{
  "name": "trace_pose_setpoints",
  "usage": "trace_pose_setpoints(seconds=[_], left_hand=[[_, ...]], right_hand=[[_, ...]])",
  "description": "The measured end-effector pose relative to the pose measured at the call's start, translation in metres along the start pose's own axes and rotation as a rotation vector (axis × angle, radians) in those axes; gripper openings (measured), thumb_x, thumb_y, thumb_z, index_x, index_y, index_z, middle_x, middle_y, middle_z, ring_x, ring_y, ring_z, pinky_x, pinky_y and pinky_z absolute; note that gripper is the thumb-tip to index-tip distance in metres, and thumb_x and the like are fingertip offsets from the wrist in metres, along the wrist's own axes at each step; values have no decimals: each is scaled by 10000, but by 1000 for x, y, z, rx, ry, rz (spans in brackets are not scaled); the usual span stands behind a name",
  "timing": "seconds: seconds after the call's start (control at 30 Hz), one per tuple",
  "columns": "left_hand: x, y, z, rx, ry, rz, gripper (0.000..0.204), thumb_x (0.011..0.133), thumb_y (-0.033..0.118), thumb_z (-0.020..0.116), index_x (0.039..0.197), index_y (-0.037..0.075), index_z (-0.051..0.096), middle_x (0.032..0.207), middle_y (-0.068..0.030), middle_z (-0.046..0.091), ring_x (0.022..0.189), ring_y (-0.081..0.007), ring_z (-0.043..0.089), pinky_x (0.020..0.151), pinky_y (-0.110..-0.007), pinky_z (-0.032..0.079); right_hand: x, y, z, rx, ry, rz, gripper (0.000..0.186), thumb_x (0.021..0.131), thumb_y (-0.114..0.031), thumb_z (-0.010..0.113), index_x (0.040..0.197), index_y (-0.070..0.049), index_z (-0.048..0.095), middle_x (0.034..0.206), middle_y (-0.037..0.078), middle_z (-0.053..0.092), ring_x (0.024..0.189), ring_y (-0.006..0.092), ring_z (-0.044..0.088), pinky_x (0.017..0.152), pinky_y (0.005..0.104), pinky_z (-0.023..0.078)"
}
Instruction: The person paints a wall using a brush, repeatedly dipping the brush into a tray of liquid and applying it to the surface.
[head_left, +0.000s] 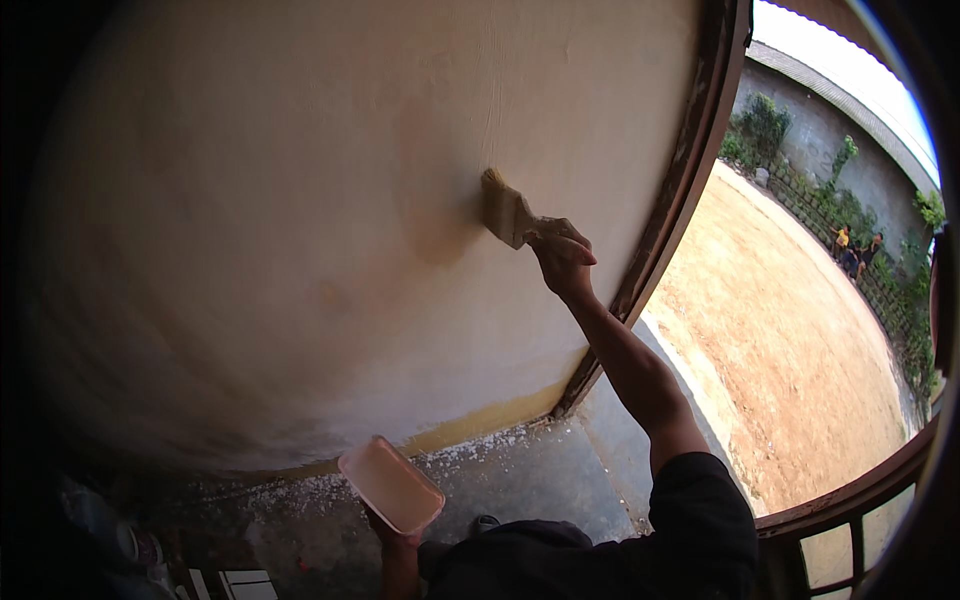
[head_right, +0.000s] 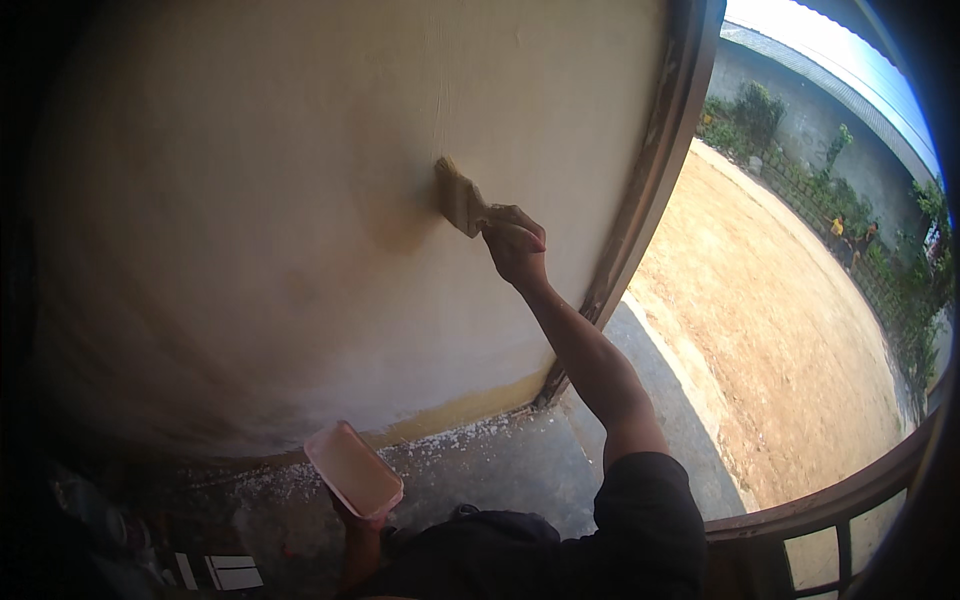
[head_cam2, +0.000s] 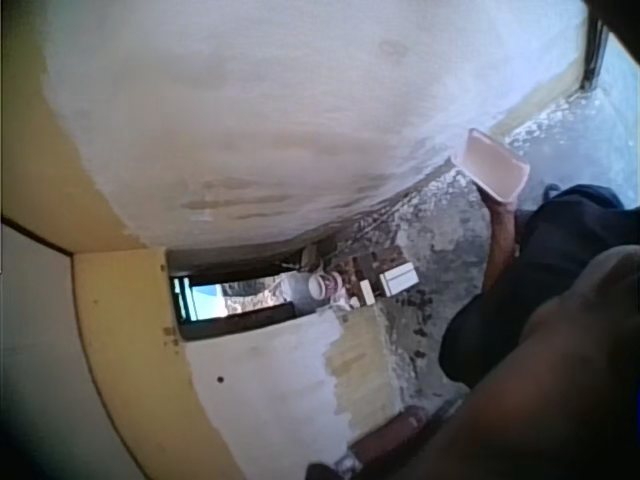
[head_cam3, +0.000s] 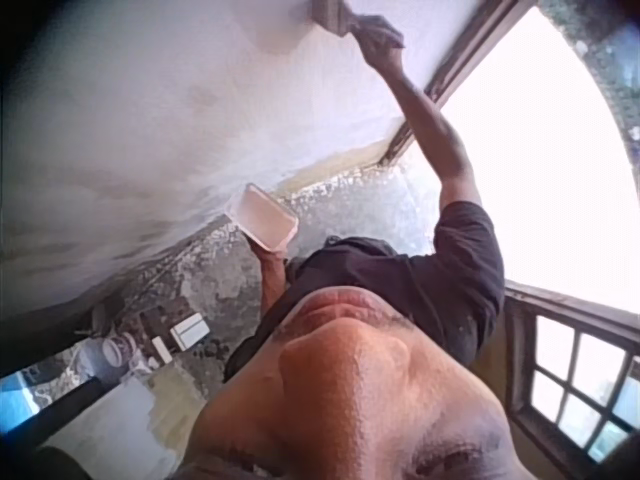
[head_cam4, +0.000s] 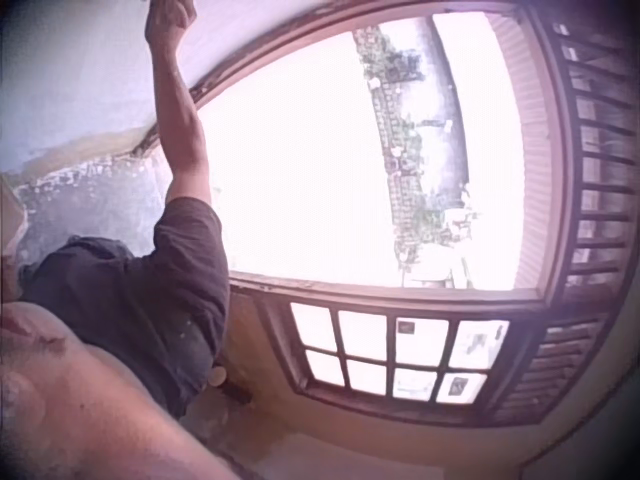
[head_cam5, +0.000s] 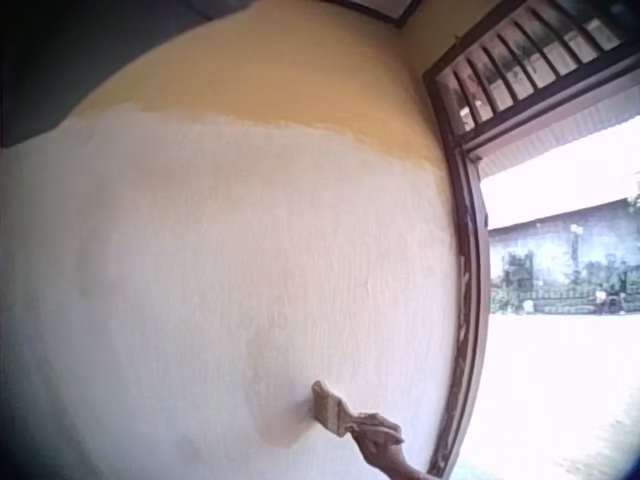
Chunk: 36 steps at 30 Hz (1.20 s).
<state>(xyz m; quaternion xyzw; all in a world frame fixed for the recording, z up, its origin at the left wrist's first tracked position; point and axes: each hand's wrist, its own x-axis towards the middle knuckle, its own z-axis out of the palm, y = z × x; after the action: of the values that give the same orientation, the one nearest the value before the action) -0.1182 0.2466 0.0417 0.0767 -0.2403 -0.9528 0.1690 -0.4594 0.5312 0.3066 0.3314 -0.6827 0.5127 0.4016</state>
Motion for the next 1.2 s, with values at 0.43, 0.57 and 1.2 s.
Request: trace_pose_setpoints(seconds=[0.43,0.57,1.2], left_hand=[[-5,2,11,-61,-16,14,538,1027,450,407,1449,116,426,1340,-92,574,1193,-286,590,995,-491,498],[-3,1,11,-165,11,-46,543,1024,449,412,1446,108,435,1332,-98,584,1190,-292,594,999,-487,496],[-10,17,8,-165,39,-58,537,1020,451,425,1433,108,443,1296,-90,601,1147,-283,615,949,-485,523]], right_hand=[[224,-99,-59,-480,-683,-233,206,890,-158,700,1089,-106,711,914,81,721,780,196,687,680,351,553],[299,-157,-70,-552,-554,-472,140,870,-148,694,960,-41,708,796,60,707,731,96,644,711,302,537],[35,-12,-24,-765,-661,-1075,234,690,-253,716,890,-158,638,1084,56,635,1080,250,642,937,352,573]])
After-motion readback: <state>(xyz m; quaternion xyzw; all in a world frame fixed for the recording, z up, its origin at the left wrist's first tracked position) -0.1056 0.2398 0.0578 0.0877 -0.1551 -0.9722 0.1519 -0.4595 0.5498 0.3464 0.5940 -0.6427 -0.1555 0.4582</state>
